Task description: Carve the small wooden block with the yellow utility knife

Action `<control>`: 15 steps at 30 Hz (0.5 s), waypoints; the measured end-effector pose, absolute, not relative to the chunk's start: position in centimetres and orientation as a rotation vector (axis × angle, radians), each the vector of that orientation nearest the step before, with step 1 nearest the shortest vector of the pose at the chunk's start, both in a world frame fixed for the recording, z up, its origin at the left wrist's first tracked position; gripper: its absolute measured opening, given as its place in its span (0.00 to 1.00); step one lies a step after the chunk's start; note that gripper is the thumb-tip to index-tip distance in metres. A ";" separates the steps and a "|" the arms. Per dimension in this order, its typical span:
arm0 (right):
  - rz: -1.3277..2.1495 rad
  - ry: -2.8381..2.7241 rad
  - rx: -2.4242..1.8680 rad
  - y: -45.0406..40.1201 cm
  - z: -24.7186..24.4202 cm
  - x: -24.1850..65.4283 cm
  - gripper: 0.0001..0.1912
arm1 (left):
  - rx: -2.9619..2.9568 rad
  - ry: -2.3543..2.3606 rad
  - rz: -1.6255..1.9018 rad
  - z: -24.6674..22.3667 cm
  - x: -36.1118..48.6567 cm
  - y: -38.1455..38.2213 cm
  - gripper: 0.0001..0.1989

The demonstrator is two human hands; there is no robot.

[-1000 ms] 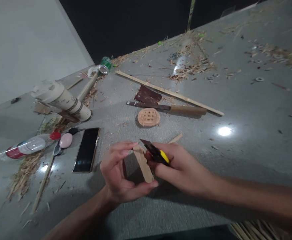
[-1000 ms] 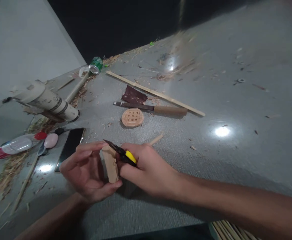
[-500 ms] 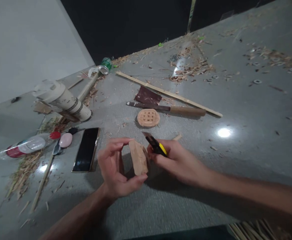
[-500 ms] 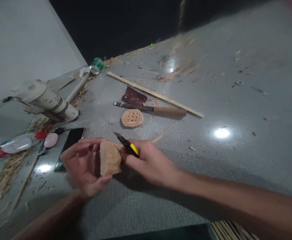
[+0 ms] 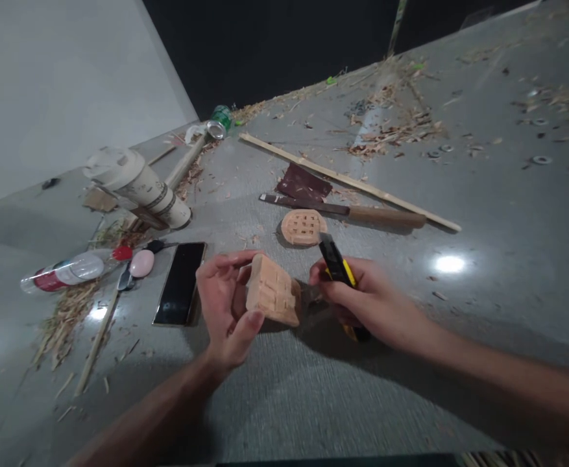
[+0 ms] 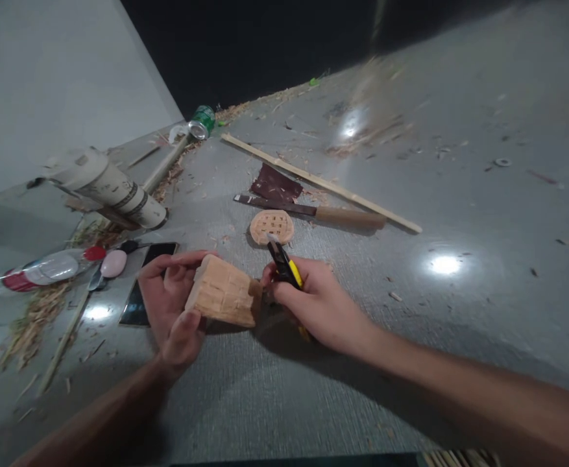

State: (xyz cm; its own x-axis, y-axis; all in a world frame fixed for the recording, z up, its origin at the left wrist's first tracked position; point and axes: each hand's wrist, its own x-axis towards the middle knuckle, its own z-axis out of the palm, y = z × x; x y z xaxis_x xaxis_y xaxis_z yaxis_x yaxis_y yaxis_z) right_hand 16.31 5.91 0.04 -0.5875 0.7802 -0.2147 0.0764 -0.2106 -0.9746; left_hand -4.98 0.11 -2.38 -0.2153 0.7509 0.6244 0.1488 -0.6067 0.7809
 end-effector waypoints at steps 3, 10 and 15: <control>1.721 -1.613 -1.006 5.8 0.2 16.3 0.06 | 1.585 1.009 1.835 -2.1 -4.9 -0.2 0.26; 1.746 -1.780 -0.955 5.5 0.3 15.7 0.21 | 1.458 0.791 1.621 -1.4 -4.5 -1.1 0.18; 1.943 -1.707 -0.899 5.6 -0.2 15.6 0.18 | 1.393 0.741 1.574 -1.6 -4.4 -1.4 0.18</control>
